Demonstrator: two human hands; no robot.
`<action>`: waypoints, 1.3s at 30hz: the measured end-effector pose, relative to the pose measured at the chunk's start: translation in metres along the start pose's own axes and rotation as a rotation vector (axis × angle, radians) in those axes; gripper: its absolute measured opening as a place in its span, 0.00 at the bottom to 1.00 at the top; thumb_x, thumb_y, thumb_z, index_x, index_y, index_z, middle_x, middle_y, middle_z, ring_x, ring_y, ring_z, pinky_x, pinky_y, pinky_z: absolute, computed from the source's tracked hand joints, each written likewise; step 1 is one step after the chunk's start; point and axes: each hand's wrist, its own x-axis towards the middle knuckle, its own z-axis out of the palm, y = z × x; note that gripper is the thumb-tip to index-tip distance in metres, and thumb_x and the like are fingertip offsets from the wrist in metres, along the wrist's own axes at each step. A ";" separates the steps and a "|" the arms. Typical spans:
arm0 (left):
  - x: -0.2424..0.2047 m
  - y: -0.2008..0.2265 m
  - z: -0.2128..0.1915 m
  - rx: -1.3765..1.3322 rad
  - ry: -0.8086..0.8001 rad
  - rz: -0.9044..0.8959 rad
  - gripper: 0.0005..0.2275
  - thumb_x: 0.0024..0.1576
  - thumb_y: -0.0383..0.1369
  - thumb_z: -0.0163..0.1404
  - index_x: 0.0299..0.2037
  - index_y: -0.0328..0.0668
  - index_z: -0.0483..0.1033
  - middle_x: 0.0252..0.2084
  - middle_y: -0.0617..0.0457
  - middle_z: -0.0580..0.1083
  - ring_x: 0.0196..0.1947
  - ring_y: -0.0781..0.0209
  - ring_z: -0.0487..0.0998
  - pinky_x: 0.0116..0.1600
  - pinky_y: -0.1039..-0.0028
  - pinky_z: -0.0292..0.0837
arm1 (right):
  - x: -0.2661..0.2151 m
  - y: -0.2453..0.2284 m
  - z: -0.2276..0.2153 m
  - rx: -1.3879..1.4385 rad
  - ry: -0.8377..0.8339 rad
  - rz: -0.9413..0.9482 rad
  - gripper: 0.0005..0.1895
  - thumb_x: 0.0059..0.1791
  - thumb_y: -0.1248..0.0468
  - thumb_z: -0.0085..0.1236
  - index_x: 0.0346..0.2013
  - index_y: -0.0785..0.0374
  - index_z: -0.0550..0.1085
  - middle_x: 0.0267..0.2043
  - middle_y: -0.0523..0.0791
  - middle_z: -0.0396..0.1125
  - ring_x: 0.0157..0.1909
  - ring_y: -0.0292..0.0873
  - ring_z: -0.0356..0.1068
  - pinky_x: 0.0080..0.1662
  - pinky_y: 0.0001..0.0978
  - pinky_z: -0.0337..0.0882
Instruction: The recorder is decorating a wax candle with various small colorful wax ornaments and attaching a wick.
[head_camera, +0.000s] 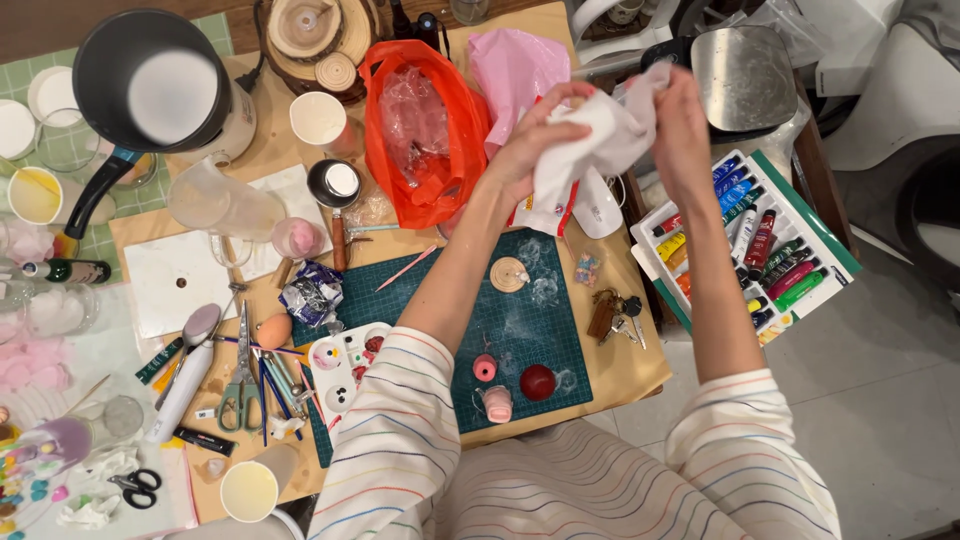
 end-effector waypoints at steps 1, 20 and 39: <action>0.000 0.001 0.000 -0.001 0.002 0.002 0.22 0.51 0.21 0.58 0.56 0.45 0.69 0.49 0.52 0.74 0.45 0.57 0.81 0.46 0.70 0.80 | -0.005 0.004 0.002 0.000 -0.002 0.002 0.16 0.60 0.57 0.40 0.58 0.62 0.65 0.50 0.43 0.74 0.48 0.33 0.74 0.53 0.25 0.75; 0.013 -0.012 -0.006 -0.032 -0.126 -0.115 0.32 0.47 0.15 0.52 0.63 0.50 0.61 0.53 0.45 0.70 0.47 0.59 0.76 0.51 0.73 0.76 | 0.027 0.045 -0.043 0.725 0.385 0.297 0.14 0.52 0.57 0.44 0.29 0.64 0.67 0.32 0.48 0.66 0.39 0.47 0.73 0.50 0.41 0.76; 0.017 -0.029 -0.079 0.359 0.366 0.104 0.22 0.64 0.31 0.53 0.63 0.33 0.57 0.47 0.40 0.77 0.38 0.54 0.84 0.31 0.62 0.82 | 0.011 0.005 -0.039 0.104 0.442 0.062 0.23 0.51 0.44 0.39 0.36 0.59 0.73 0.27 0.43 0.68 0.20 0.36 0.58 0.22 0.28 0.54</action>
